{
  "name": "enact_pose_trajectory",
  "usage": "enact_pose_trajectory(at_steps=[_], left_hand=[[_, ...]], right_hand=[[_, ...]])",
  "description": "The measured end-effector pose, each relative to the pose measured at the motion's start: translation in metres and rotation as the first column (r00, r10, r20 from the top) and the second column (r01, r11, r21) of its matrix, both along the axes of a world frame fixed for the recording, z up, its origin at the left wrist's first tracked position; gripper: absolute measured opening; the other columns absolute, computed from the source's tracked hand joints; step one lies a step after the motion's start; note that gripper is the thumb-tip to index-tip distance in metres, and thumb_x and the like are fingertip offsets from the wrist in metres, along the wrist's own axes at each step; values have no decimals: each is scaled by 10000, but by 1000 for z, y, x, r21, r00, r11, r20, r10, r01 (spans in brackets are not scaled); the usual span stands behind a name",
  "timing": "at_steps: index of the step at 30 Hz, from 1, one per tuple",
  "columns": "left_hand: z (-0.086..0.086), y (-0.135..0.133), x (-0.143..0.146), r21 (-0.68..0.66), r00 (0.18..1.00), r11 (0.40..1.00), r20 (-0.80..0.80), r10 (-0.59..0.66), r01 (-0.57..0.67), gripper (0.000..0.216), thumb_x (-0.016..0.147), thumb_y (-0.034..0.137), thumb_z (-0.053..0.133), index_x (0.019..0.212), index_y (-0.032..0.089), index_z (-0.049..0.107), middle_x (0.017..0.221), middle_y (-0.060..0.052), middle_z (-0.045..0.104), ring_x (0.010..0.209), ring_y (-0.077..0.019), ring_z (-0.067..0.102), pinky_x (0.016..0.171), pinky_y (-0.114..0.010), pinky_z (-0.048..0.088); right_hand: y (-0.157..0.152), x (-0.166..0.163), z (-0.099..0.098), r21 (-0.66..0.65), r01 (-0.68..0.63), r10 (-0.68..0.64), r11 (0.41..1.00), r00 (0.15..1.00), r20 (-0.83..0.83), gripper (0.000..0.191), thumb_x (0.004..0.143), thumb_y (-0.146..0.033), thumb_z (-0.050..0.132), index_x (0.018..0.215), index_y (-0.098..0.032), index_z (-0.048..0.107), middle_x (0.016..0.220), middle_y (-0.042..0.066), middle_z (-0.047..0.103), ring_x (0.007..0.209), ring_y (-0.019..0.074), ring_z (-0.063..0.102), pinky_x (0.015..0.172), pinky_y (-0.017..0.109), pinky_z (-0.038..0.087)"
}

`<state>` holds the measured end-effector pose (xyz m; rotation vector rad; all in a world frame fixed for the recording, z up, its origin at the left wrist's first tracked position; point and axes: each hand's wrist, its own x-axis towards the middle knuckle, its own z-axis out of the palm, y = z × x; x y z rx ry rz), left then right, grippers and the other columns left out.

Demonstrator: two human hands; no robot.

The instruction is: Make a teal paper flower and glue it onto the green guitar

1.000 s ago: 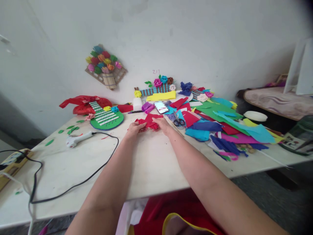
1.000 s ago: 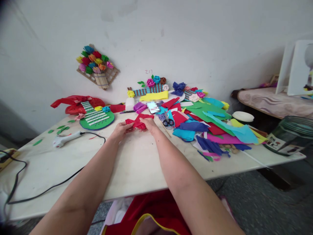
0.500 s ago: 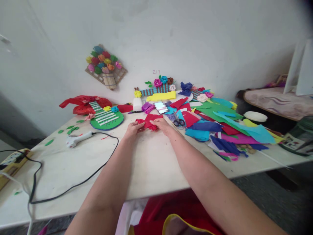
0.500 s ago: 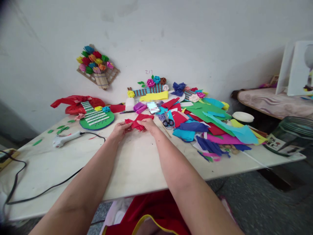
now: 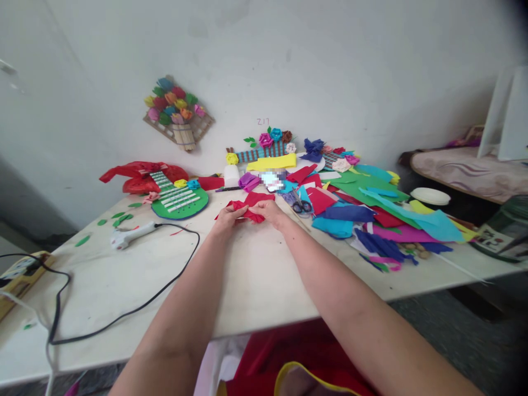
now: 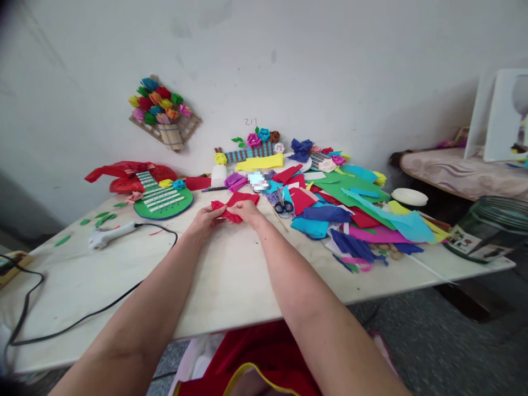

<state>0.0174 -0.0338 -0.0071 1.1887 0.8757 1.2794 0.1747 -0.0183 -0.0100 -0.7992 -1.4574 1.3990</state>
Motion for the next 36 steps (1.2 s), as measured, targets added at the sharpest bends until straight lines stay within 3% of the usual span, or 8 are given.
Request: enact_pose_trajectory(at_steps=[4,10,22,28,36], left_hand=[[-1,0,0,36,999,999,-35,-36,37,304,551,363,789,674,117,658,628,-41,632,522,-141,566,600,-303,482],[1,-3,5,9,1000,1000,-17,-1,1,301,545,353,792,702,130,664,655,-30,646,525,-132,571,609,-296,488],[0,-3,9,-18,1000,1000,23,-6,6,288,535,324,793,701,126,665,606,-40,642,466,-141,558,442,-264,445],[-2,-1,8,5,999,1000,34,-7,7,277,553,330,785,709,127,677,674,-52,670,500,-139,573,450,-259,451],[4,-5,12,-26,996,999,72,45,-43,290,530,339,774,671,129,633,593,-23,630,431,-122,536,422,-259,440]], right_hand=[[-5,0,4,-64,-36,41,997,996,81,216,652,-297,715,644,-122,588,548,40,657,439,124,592,459,224,463],[-5,-3,4,-68,5,2,998,995,101,158,683,-181,679,597,-126,558,499,26,638,418,125,587,474,232,479],[-10,-2,7,-76,-72,79,995,993,93,175,665,-239,699,632,-114,580,512,36,644,421,124,585,469,229,475],[-9,-3,5,-80,-103,108,991,992,70,180,647,-251,707,626,-110,597,507,39,643,418,134,585,470,244,487],[-10,-5,8,-106,-109,118,988,990,80,157,674,-244,690,651,-111,611,516,39,649,441,128,594,487,241,504]])
